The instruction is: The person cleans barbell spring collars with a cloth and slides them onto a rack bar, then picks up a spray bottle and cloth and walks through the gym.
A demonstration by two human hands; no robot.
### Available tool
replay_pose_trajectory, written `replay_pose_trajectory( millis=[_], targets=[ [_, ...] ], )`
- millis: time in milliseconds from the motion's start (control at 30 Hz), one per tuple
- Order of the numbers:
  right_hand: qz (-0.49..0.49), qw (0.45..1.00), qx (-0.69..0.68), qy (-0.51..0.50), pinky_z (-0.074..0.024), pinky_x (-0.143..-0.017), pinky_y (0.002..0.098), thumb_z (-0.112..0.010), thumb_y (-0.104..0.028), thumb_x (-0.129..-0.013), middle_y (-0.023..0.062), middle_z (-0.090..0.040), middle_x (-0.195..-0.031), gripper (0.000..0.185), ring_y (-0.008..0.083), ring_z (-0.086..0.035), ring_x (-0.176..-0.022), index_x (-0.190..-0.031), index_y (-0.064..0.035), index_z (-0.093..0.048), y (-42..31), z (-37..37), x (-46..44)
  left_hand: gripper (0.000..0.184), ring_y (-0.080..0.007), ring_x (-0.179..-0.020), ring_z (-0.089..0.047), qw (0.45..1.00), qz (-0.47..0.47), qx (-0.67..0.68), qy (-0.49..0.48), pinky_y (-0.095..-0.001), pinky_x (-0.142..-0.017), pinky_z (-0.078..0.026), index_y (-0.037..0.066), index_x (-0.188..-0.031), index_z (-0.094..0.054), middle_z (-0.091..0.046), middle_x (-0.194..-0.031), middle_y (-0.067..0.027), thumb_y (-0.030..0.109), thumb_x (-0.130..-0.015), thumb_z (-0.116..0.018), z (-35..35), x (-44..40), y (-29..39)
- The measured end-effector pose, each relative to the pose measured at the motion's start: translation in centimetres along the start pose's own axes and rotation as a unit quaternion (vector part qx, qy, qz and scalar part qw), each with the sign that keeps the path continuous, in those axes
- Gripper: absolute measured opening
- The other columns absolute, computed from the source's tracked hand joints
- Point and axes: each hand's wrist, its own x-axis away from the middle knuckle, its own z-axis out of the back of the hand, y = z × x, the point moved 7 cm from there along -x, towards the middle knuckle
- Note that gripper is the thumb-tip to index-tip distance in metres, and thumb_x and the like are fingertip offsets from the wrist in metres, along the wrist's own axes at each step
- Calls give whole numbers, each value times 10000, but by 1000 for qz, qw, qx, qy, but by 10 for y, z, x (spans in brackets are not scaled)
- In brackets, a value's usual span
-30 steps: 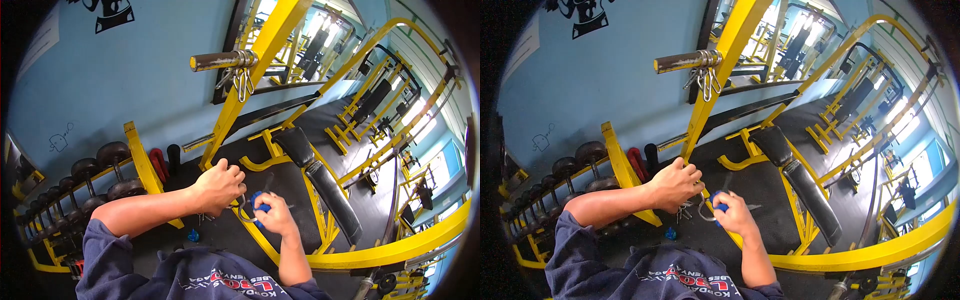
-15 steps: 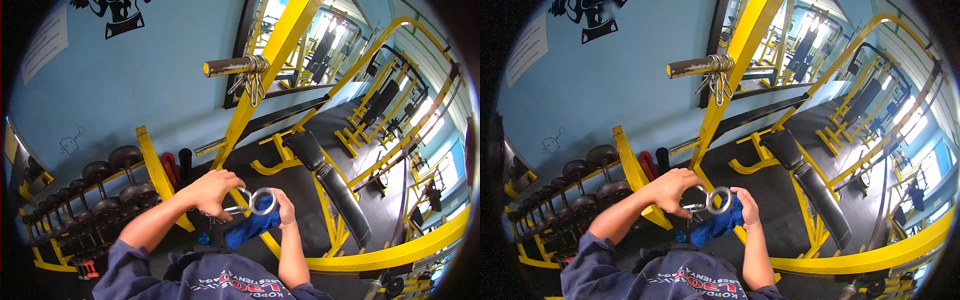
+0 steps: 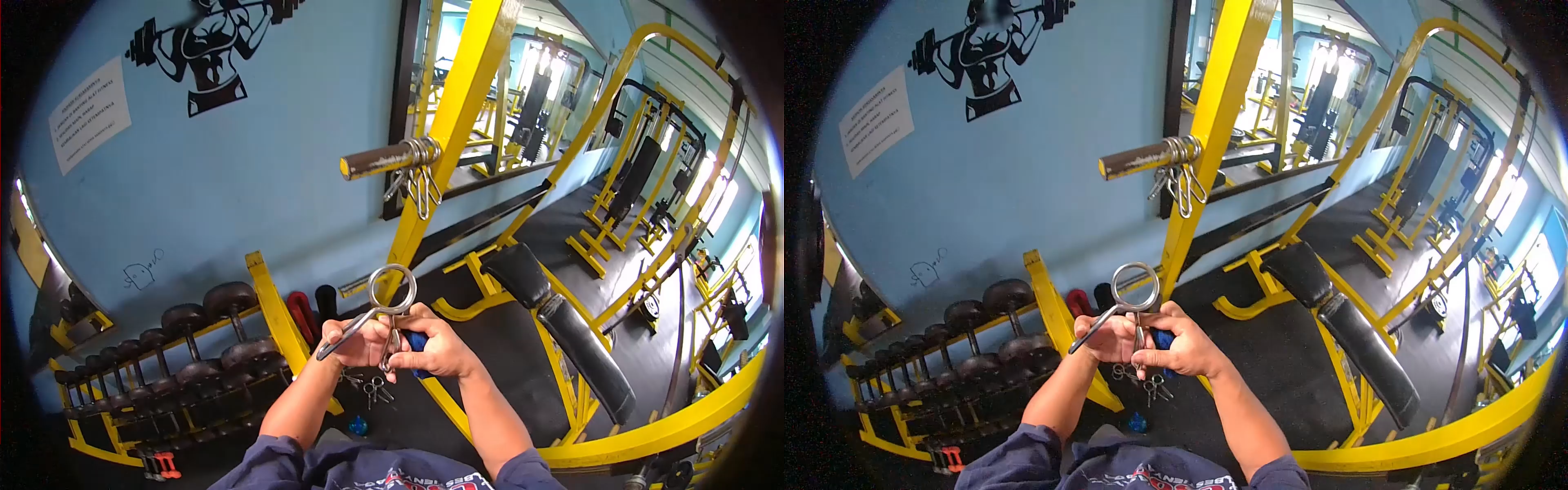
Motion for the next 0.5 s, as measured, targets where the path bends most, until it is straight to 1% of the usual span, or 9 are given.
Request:
replay_pose_trajectory(
  millis=[67, 100, 200, 233, 300, 333, 400, 467, 500],
  targets=[
    [-15, 1000, 27, -5, -396, -923, 332, -834, -178, -655, 68, -532, -972, 437, 189, -526, -963, -1031, -36, -665, -10, -8, -20, 1016, -312, -1210, -482, 1000, 29, 9, -3, -576, -952, -408, -28, -1372, -378, -371, -1398, -227, 471, -568, -748, -1, 5, 16],
    [-9, 1000, 27, -4, -396, -923, 332, -834, -178, -655, 68, -532, -972, 437, 189, -526, -963, -1031, -36, -665, -11, -11, -31, 976, -316, -1185, -493, 998, 57, 1, 29, -571, -975, -380, -43, -1330, -418, -406, -1362, -213, 468, -569, -752, 0, 11, 24],
    [-144, 970, -190, -54, -436, -880, 302, -802, -130, -685, 46, -602, -950, 369, 147, -564, -940, -988, -3, -633, 8, -35, -57, 870, -322, -1139, -509, 994, 80, -56, 51, -530, -1003, -353, -38, -1238, -473, -461, -1287, -190, 454, -581, -762, 6, 23, 62],
    [-142, 971, -188, -50, -436, -880, 302, -802, -130, -685, 46, -602, -950, 369, 147, -564, -940, -988, -3, -633, 11, -37, -68, 829, -322, -1124, -514, 993, 77, -66, 64, -515, -1007, -351, -36, -1205, -487, -483, -1255, -184, 436, -584, -770, 7, 27, 77],
    [-57, 993, -108, -2, -442, -858, 296, -779, -100, -700, 49, -605, -988, 334, 134, -566, -931, -982, 0, -631, 4, -31, -94, 744, -341, -1154, -525, 982, 103, -100, 122, -473, -1015, -374, -64, -1188, -494, -531, -1225, -205, 210, -566, -796, 0, 31, 116],
    [-17, 995, -95, 10, -447, -846, 293, -759, -83, -711, 44, -606, -973, 303, 132, -578, -887, -974, -2, -633, -7, -31, -109, 742, -341, -1150, -539, 972, 108, -134, 158, -459, -1005, -397, -60, -1202, -495, -544, -1218, -211, 170, -558, -784, 5, 36, 132],
    [-62, 987, -146, 34, -464, -756, 269, -716, -105, -764, 40, -586, -927, 245, 120, -571, -803, -959, 15, -627, 2, -31, -129, 747, -330, -1131, -571, 957, 115, -175, 200, -423, -969, -456, -49, -1229, -506, -583, -1185, -216, 94, -538, -752, 11, 34, 157],
    [-46, 982, -136, 119, -459, -641, 240, -670, -100, -822, 19, -555, -887, 175, 98, -553, -720, -922, 36, -626, -4, -23, -152, 708, -277, -1081, -593, 932, 112, -239, 249, -381, -952, -473, -40, -1222, -519, -594, -1162, -178, 134, -578, -755, 1, 19, 180],
    [-112, 973, -127, 159, -458, -663, 261, -661, -94, -823, 15, -543, -852, 146, 114, -551, -736, -884, 37, -639, 1, -18, -158, 701, -260, -1050, -604, 916, 115, -273, 269, -369, -947, -478, -34, -1227, -519, -601, -1146, -159, 148, -593, -756, 4, 16, 188]
  ],
)
